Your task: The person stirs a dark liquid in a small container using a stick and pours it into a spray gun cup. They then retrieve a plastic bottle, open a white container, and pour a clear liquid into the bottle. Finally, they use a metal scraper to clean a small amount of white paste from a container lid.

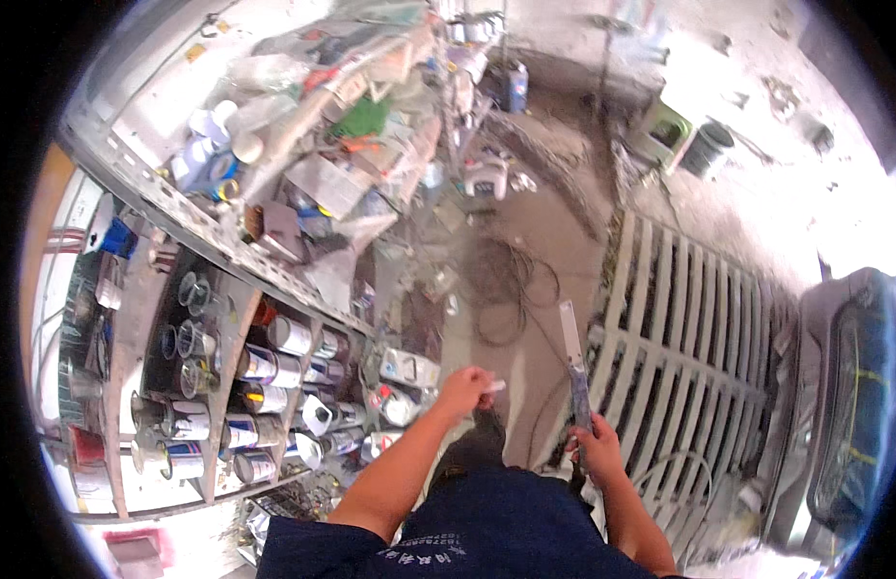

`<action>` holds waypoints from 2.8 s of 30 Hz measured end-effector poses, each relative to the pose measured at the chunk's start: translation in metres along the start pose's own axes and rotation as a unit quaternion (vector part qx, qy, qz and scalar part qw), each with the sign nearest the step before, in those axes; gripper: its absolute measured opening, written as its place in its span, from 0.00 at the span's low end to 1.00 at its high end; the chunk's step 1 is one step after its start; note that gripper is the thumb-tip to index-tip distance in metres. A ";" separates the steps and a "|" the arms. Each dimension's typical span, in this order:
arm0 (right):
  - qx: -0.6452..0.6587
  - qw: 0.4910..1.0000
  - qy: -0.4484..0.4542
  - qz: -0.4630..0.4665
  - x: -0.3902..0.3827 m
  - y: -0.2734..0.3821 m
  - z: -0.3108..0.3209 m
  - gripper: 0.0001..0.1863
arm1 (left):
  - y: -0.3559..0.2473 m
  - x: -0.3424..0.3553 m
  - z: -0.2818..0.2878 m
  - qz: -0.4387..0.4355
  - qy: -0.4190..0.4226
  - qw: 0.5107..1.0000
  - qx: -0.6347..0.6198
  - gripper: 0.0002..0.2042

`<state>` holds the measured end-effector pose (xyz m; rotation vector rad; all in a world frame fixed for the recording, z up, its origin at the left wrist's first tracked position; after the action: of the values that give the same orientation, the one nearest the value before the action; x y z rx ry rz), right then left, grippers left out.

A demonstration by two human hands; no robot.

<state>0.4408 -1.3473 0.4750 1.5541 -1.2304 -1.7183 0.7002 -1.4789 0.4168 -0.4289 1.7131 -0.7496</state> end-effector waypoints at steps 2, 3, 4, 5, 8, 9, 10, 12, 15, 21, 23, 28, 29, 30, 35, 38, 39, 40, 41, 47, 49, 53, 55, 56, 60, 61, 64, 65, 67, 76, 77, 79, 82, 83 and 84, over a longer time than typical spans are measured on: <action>-0.025 0.999 0.011 0.038 0.035 0.021 -0.010 0.22 | -0.024 0.023 0.007 0.005 0.011 1.000 0.027 0.12; -0.022 0.999 0.010 0.041 0.048 0.030 -0.014 0.22 | -0.036 0.032 0.012 0.000 0.010 1.000 0.024 0.12; -0.018 0.999 0.008 0.044 0.061 0.039 -0.017 0.22 | -0.046 0.041 0.017 -0.004 0.009 1.000 0.020 0.12; -0.015 0.999 0.007 0.047 0.075 0.048 -0.019 0.22 | -0.061 0.048 0.018 -0.010 0.009 1.000 0.016 0.12; -0.049 0.998 0.019 0.029 0.107 0.075 -0.024 0.25 | -0.096 0.063 0.018 -0.037 -0.007 0.999 -0.011 0.13; -0.071 0.997 0.029 0.032 0.120 0.085 -0.027 0.23 | -0.104 0.074 0.021 -0.027 -0.017 0.999 0.036 0.13; -0.061 0.997 0.038 0.029 0.135 0.086 -0.027 0.22 | -0.110 0.082 0.023 -0.029 -0.020 0.999 0.028 0.12; -0.043 0.997 0.055 0.022 0.169 0.089 -0.029 0.19 | -0.123 0.098 0.024 -0.032 -0.027 0.999 0.011 0.12; -0.082 0.990 0.112 0.016 0.214 0.109 -0.038 0.19 | -0.145 0.117 0.024 -0.025 -0.053 0.998 -0.023 0.11; -0.136 0.965 0.226 0.009 0.322 0.151 -0.039 0.19 | -0.184 0.156 0.015 -0.027 -0.152 0.986 -0.064 0.12; -0.146 0.957 0.249 0.018 0.349 0.178 -0.040 0.19 | -0.206 0.156 0.007 -0.042 -0.170 0.985 0.001 0.13; -0.193 0.925 0.327 0.020 0.414 0.218 -0.051 0.19 | -0.234 0.159 0.003 -0.063 -0.221 0.973 -0.004 0.11; -0.199 0.918 0.343 0.021 0.420 0.223 -0.056 0.19 | -0.239 0.154 0.001 -0.041 -0.217 0.975 -0.026 0.11; -0.184 0.923 0.339 0.012 0.425 0.227 -0.062 0.19 | -0.240 0.153 0.000 -0.019 -0.213 0.976 -0.049 0.10; -0.243 0.883 0.402 0.001 0.447 0.233 -0.111 0.19 | -0.243 0.161 0.012 0.046 -0.255 0.964 -0.059 0.14; -0.283 0.847 0.446 0.063 0.463 0.221 -0.137 0.19 | -0.233 0.182 0.025 0.055 -0.264 0.963 0.009 0.18; -0.308 0.832 0.456 0.065 0.459 0.228 -0.148 0.19 | -0.237 0.188 0.032 0.071 -0.263 0.962 0.030 0.19; -0.333 0.817 0.466 0.067 0.455 0.238 -0.160 0.20 | -0.237 0.193 0.035 0.087 -0.260 0.960 0.050 0.19; -0.358 0.800 0.476 0.072 0.454 0.249 -0.174 0.20 | -0.236 0.202 0.039 0.042 -0.265 0.962 0.047 0.17; -0.328 0.825 0.459 0.042 0.491 0.256 -0.200 0.21 | -0.222 0.240 0.049 -0.152 -0.434 0.865 0.199 0.17; -0.317 0.834 0.451 0.020 0.500 0.259 -0.207 0.21 | -0.204 0.247 0.053 -0.058 -0.419 0.863 0.275 0.17; -0.316 0.836 0.448 -0.014 0.517 0.276 -0.217 0.20 | -0.154 0.232 0.045 0.122 -0.271 0.895 0.334 0.16; -0.326 0.827 0.458 -0.020 0.526 0.282 -0.224 0.19 | -0.143 0.215 0.026 0.139 -0.313 0.895 0.286 0.15; -0.328 0.825 0.460 -0.021 0.534 0.283 -0.222 0.18 | -0.152 0.197 0.014 0.169 -0.343 0.902 0.200 0.15; -0.369 0.773 0.514 -0.032 0.567 0.279 -0.232 0.18 | -0.153 0.171 -0.036 0.256 -0.374 0.890 0.050 0.14; -0.356 0.772 0.526 -0.038 0.576 0.279 -0.234 0.20 | -0.150 0.178 -0.048 0.244 -0.349 0.898 0.116 0.14; -0.333 0.749 0.570 -0.058 0.600 0.280 -0.237 0.23 | -0.130 0.208 -0.098 0.226 -0.294 0.903 0.216 0.15; -0.334 0.734 0.589 -0.060 0.606 0.281 -0.239 0.23 | -0.126 0.213 -0.118 0.234 -0.299 0.906 0.190 0.16; -0.358 0.706 0.607 -0.072 0.623 0.283 -0.245 0.23 | -0.119 0.221 -0.148 0.235 -0.374 0.894 0.076 0.19; -0.357 0.598 0.713 -0.081 0.631 0.268 -0.263 0.23 | -0.186 0.240 -0.202 0.360 -0.409 0.828 -0.131 0.24; -0.360 0.587 0.721 -0.074 0.624 0.268 -0.266 0.23 | -0.189 0.244 -0.205 0.356 -0.420 0.823 -0.139 0.24; -0.360 0.560 0.743 -0.068 0.598 0.267 -0.270 0.23 | -0.134 0.289 -0.246 0.264 -0.429 0.850 -0.155 0.25; -0.383 0.552 0.738 -0.064 0.590 0.259 -0.268 0.23 | -0.169 0.269 -0.248 0.184 -0.370 0.811 -0.414 0.26; -0.389 0.538 0.745 -0.063 0.578 0.256 -0.267 0.23 | -0.154 0.280 -0.259 0.174 -0.388 0.840 -0.337 0.26; -0.395 0.523 0.753 -0.064 0.563 0.254 -0.265 0.24 | -0.126 0.305 -0.276 0.165 -0.405 0.861 -0.258 0.27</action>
<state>0.5250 -2.0128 0.4358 1.5918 0.5480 -0.2143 0.3403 -1.6934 0.3194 -0.6762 1.0955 0.1771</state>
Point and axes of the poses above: each hand's wrist, its own x-axis towards the middle knuckle, its own z-axis out of the back of the hand, y = z × x, the point moved 5 cm from there along x, towards the middle knuckle, and after that the axes turned 11 degrees about z, right-handed, at the moved point
